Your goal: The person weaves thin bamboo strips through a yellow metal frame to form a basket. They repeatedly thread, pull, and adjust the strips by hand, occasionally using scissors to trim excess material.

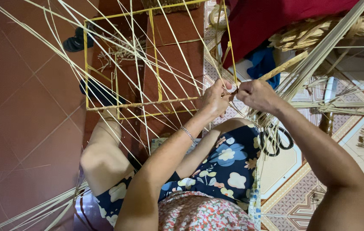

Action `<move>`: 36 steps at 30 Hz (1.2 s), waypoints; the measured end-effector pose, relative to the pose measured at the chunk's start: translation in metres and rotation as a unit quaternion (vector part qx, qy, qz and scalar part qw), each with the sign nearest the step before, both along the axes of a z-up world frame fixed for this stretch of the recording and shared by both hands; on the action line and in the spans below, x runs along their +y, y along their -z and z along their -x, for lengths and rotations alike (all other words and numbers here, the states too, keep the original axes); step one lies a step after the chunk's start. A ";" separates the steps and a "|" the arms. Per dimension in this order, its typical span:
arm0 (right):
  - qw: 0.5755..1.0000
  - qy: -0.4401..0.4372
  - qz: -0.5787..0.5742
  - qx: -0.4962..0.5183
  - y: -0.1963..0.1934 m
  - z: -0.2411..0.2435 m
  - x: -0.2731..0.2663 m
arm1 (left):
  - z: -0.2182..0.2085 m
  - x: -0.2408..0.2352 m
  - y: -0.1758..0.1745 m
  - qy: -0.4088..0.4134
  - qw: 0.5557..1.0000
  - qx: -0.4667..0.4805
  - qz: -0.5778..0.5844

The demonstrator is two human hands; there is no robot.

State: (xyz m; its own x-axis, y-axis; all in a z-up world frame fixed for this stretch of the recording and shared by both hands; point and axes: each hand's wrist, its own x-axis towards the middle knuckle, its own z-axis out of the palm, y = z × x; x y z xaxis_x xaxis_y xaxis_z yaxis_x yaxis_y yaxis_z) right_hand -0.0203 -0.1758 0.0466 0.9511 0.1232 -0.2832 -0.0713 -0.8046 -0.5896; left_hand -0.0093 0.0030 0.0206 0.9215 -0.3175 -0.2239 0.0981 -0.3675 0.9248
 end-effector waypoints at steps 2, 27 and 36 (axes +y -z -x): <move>0.994 -0.022 -0.028 -0.106 0.002 0.013 0.005 | -0.001 -0.001 -0.001 -0.002 1.000 0.000 0.009; 0.937 -0.022 0.111 -0.330 0.082 0.078 0.044 | 0.088 0.172 0.004 -0.080 0.958 -0.274 0.003; 0.976 0.085 -0.155 -0.126 0.113 0.062 0.079 | 0.111 0.327 0.028 -0.271 0.938 -0.203 0.066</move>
